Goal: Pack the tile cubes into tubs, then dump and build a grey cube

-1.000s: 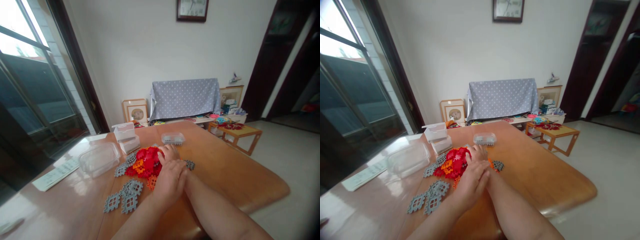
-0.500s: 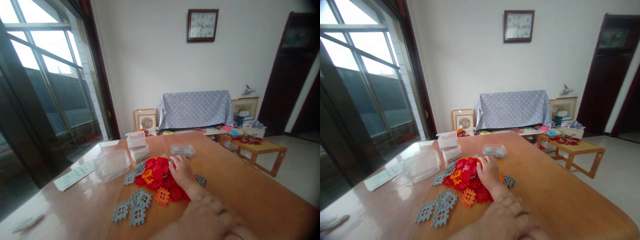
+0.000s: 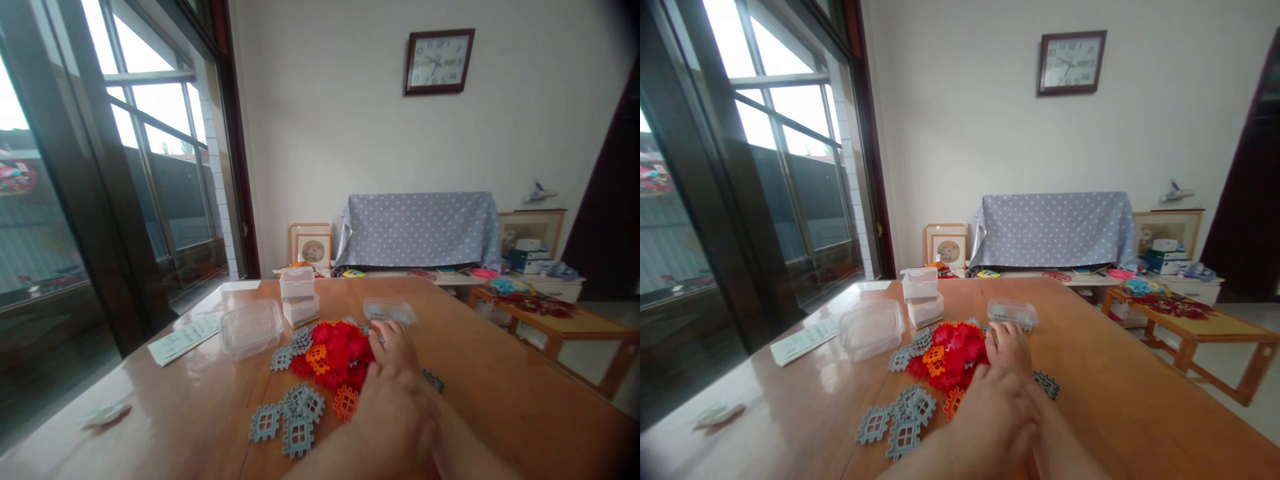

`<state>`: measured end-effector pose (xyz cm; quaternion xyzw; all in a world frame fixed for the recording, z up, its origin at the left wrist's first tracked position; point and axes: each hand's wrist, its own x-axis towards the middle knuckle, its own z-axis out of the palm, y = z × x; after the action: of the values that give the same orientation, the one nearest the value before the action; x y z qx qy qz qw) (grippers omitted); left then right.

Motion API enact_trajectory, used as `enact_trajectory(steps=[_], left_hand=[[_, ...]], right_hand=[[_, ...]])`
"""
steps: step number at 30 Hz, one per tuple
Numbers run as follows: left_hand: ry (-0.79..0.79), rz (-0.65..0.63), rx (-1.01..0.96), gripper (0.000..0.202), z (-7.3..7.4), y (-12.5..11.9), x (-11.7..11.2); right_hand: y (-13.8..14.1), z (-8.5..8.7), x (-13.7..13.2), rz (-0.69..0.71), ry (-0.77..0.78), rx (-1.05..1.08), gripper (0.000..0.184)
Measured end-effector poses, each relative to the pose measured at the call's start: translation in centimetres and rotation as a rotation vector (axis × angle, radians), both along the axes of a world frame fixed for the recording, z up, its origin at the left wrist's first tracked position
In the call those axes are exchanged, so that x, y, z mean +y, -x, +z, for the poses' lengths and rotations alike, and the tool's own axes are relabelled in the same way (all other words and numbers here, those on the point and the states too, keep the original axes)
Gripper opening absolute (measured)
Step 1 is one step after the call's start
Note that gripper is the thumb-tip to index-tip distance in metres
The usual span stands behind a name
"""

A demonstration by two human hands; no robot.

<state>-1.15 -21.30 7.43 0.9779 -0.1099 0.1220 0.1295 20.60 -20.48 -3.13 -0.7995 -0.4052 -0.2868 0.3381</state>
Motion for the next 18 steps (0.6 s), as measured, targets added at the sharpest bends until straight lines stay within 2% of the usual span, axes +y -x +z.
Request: enact_trajectory(steps=[1, 2, 4, 7, 14, 18], left_hand=[[0.010, 0.165, -0.038, 0.024, -0.5, -1.2, 2.3], [0.015, 0.273, -0.066, 0.021, -1.1, -2.2, 4.6], [0.051, 0.380, -0.092, 0.017, -2.4, -3.5, 8.5], [0.118, 0.491, -0.146, 0.019, -3.9, -3.4, 11.8], [0.168, 0.543, -0.171, 0.019, -4.9, -2.5, 13.6], [0.220, 0.521, -0.167, 0.018, -5.0, -2.6, 13.8]], right_hand=[[-0.4, -0.2, 0.0, -0.011, -0.002, 0.008, 0.030], [-0.8, -0.4, 0.0, -0.022, -0.006, 0.016, 0.031], [-1.5, -0.7, 0.0, -0.043, -0.018, 0.032, 0.031], [-2.4, -1.0, -0.3, -0.076, -0.036, 0.054, 0.033], [-4.4, -0.6, -2.1, -0.225, -0.072, 0.030, 0.034], [-5.2, 0.1, -2.0, -0.325, 0.130, 0.032, 0.036]])
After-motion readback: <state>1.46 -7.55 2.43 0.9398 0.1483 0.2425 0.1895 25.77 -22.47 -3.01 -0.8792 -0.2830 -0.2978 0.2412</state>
